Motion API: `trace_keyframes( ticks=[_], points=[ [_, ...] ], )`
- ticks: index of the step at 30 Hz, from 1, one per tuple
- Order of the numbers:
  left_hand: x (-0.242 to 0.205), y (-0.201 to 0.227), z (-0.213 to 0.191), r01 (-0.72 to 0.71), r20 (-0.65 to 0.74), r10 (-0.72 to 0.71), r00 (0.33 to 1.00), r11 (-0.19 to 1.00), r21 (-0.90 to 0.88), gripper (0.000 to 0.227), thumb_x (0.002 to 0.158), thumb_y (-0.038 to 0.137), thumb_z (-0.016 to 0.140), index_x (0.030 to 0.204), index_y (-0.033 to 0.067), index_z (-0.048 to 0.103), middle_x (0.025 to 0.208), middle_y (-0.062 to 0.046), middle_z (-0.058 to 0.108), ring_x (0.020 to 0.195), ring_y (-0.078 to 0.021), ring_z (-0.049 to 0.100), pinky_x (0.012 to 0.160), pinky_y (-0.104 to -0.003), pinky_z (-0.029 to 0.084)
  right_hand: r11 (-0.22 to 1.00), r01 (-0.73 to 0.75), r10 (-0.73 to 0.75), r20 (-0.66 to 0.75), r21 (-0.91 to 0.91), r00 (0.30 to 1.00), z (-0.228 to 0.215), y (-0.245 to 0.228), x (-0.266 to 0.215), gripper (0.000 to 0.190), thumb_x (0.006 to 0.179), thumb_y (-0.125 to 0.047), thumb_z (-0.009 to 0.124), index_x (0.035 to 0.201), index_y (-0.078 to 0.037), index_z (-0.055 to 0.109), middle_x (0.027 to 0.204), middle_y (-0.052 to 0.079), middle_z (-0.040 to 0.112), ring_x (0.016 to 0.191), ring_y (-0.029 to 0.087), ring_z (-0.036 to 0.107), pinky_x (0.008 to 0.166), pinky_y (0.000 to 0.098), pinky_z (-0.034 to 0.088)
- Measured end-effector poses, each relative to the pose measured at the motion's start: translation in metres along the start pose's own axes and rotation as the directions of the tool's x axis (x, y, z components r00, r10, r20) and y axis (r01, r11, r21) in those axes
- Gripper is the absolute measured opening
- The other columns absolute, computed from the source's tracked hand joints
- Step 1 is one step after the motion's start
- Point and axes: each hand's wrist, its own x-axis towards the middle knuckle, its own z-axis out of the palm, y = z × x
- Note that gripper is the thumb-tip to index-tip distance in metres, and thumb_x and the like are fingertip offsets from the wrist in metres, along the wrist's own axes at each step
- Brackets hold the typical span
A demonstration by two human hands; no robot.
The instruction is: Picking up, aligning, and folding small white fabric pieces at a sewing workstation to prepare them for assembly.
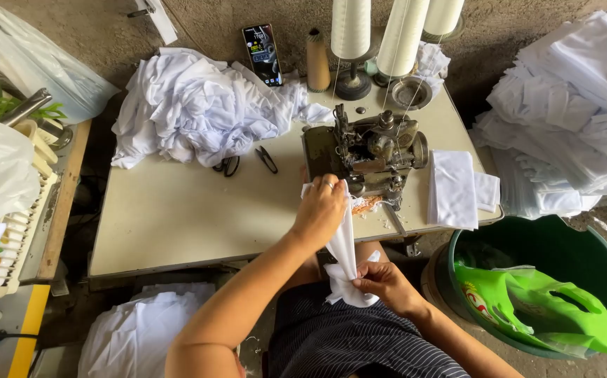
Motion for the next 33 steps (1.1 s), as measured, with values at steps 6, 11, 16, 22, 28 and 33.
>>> trace_keyframes(
  ticks=[6, 11, 16, 22, 28, 33],
  points=[
    [-0.006, 0.001, 0.019, -0.062, -0.006, 0.062, 0.998, 0.998, 0.031, 0.102, 0.067, 0.057, 0.088, 0.139, -0.0069, 0.053, 0.131, -0.019, 0.058, 0.12, -0.0331, 0.055, 0.111, -0.048, 0.043, 0.999, 0.025, -0.026, 0.046, 0.019, 0.999, -0.007, -0.011, -0.002, 0.009, 0.09, -0.006, 0.075, 0.094, 0.002, 0.077, 0.085, 0.01, 0.077, 0.075, 0.021, 0.073, 0.069, 0.0319, 0.061],
    [-0.005, 0.016, 0.013, 0.0, -0.056, 0.003, 0.998, 0.999, 0.039, 0.079, 0.086, 0.053, 0.068, 0.138, -0.0042, 0.055, 0.135, -0.021, 0.059, 0.126, -0.0335, 0.055, 0.112, -0.048, 0.042, 0.998, 0.059, -0.061, 0.05, 0.027, 0.997, -0.013, -0.015, 0.0, 0.006, 0.091, -0.004, 0.074, 0.09, 0.001, 0.077, 0.084, 0.008, 0.07, 0.074, 0.018, 0.066, 0.068, 0.0283, 0.053],
    [-0.01, 0.012, 0.034, 0.011, -0.069, -0.004, 0.998, 0.995, 0.1, 0.046, 0.099, 0.008, 0.055, 0.144, -0.0015, 0.052, 0.143, -0.026, 0.056, 0.128, -0.0407, 0.056, 0.114, -0.053, 0.045, 0.997, 0.071, -0.072, 0.023, 0.018, 0.997, -0.015, -0.02, -0.001, 0.005, 0.091, -0.003, 0.074, 0.091, 0.0, 0.078, 0.089, 0.008, 0.071, 0.077, 0.017, 0.066, 0.069, 0.0279, 0.053],
    [-0.006, 0.004, 0.03, -0.048, -0.148, 0.065, 0.987, 0.992, 0.118, 0.05, 0.092, 0.001, 0.065, 0.142, -0.0003, 0.055, 0.135, -0.025, 0.061, 0.125, -0.0385, 0.058, 0.114, -0.051, 0.047, 0.995, 0.078, -0.079, 0.016, 0.067, 0.997, -0.015, -0.015, 0.002, 0.006, 0.092, -0.005, 0.073, 0.092, 0.0, 0.077, 0.086, 0.007, 0.072, 0.074, 0.016, 0.065, 0.065, 0.0266, 0.052],
    [-0.002, 0.003, 0.009, -0.197, -0.381, 0.161, 0.91, 0.979, -0.055, 0.023, 0.092, -0.005, 0.07, 0.114, -0.0091, 0.07, 0.105, -0.017, 0.065, 0.095, -0.0324, 0.06, 0.089, -0.043, 0.055, 0.999, -0.011, 0.006, -0.112, -0.048, 0.994, -0.016, 0.003, 0.016, 0.009, 0.091, -0.009, 0.075, 0.09, -0.002, 0.08, 0.082, 0.01, 0.082, 0.07, 0.018, 0.071, 0.064, 0.0299, 0.055],
    [-0.003, -0.018, 0.045, -0.099, -0.353, 0.047, 0.934, 0.987, -0.129, 0.028, 0.094, 0.023, 0.069, 0.116, 0.0065, 0.074, 0.117, -0.012, 0.068, 0.113, -0.0315, 0.065, 0.098, -0.041, 0.051, 0.998, 0.067, -0.068, -0.219, -0.011, 0.973, -0.016, 0.004, 0.034, 0.008, 0.085, 0.005, 0.079, 0.083, 0.011, 0.076, 0.067, 0.013, 0.071, 0.06, 0.015, 0.067, 0.056, 0.0275, 0.055]
  ],
)
